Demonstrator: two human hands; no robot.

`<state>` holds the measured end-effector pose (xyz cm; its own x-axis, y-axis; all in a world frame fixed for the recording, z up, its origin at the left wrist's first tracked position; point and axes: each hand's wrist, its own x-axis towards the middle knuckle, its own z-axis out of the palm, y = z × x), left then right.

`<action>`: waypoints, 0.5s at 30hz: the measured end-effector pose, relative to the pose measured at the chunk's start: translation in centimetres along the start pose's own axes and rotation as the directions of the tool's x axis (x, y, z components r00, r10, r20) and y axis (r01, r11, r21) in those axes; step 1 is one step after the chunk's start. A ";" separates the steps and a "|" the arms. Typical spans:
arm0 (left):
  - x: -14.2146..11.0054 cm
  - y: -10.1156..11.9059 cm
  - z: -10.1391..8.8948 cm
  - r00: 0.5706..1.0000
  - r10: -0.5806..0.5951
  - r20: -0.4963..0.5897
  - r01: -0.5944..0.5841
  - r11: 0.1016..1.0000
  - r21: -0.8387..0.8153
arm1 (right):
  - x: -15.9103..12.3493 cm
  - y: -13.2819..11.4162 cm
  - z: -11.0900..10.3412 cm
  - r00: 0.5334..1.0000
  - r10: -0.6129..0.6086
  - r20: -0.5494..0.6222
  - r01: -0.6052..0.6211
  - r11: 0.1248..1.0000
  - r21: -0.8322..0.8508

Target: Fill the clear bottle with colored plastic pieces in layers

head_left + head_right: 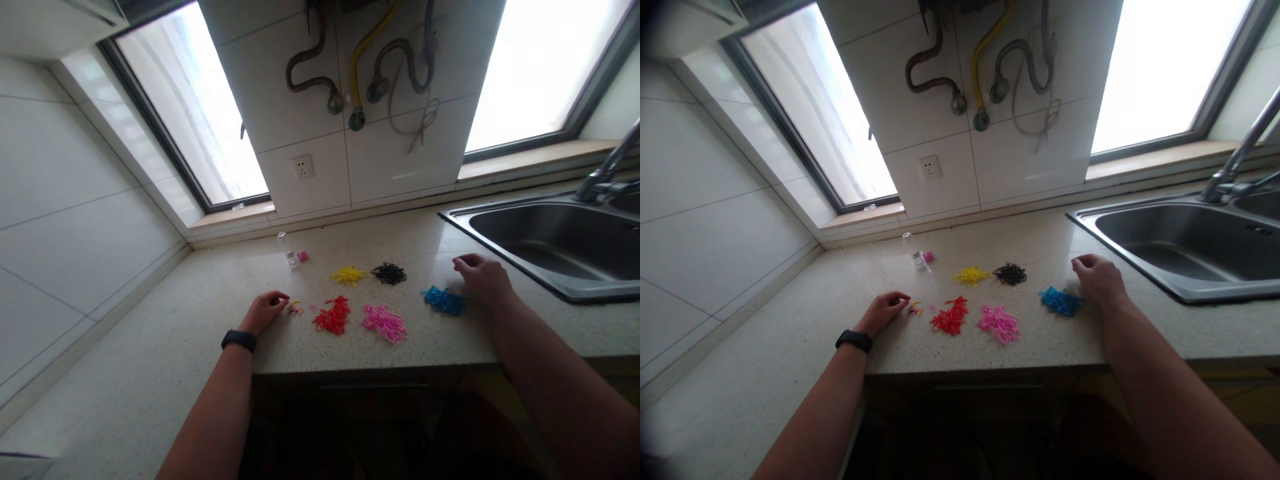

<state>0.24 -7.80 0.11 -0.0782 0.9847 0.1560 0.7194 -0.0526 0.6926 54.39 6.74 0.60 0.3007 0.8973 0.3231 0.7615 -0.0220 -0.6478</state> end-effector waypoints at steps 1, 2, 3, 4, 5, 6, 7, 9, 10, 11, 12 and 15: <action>-0.1 0.0 -0.4 0.999 0.001 0.034 -0.001 1.000 0.005 | 0.2 0.7 0.1 0.998 0.069 0.002 -0.069 0.996 0.059; -0.2 0.0 -0.7 0.998 0.002 0.064 -0.003 1.000 0.014 | 0.3 1.2 0.1 0.994 0.111 0.007 -0.111 0.988 0.106; -0.2 0.0 -1.0 0.996 0.002 0.092 -0.004 1.000 0.024 | 0.2 1.4 0.1 0.991 0.132 0.002 -0.131 0.982 0.134; -0.3 0.0 -1.2 0.993 -0.002 0.119 -0.002 0.999 0.034 | 0.1 1.4 0.2 0.991 0.133 -0.006 -0.131 0.981 0.143; -0.3 0.0 -1.4 0.990 -0.008 0.142 0.002 0.999 0.045 | -0.1 1.2 0.2 0.993 0.121 -0.005 -0.120 0.984 0.132; -0.4 0.1 -1.4 0.987 -0.013 0.159 0.004 0.998 0.058 | -0.3 1.0 0.3 0.994 0.105 0.000 -0.105 0.988 0.112; -0.4 0.1 -1.4 0.986 -0.016 0.166 0.005 0.998 0.069 | -0.4 0.8 0.3 0.996 0.089 0.005 -0.089 0.992 0.091; -0.3 0.1 -1.2 0.988 -0.012 0.153 0.000 0.997 0.083 | -0.5 0.6 0.5 0.997 0.075 0.016 -0.076 0.995 0.063; -0.3 0.1 -1.1 0.991 -0.006 0.134 -0.006 0.996 0.087 | -0.6 0.5 0.6 0.997 0.073 0.022 -0.074 0.996 0.055; -0.3 0.1 -0.9 0.994 0.002 0.113 -0.013 0.996 0.093 | -0.5 0.5 0.6 0.997 0.076 0.027 -0.077 0.996 0.053; -0.3 0.0 -0.7 0.996 0.009 0.094 -0.018 0.995 0.100 | -0.5 0.6 0.7 0.996 0.080 0.030 -0.081 0.995 0.057; -0.3 -0.1 -0.5 0.997 0.022 0.067 -0.030 0.992 0.119 | -0.5 0.7 0.7 0.997 0.076 0.021 -0.077 0.994 0.077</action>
<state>-0.15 -8.15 0.38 -0.0153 0.9922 0.1236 0.7982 -0.0623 0.5991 54.40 6.62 -0.54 0.3459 0.9019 0.2586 0.6894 -0.0573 -0.7221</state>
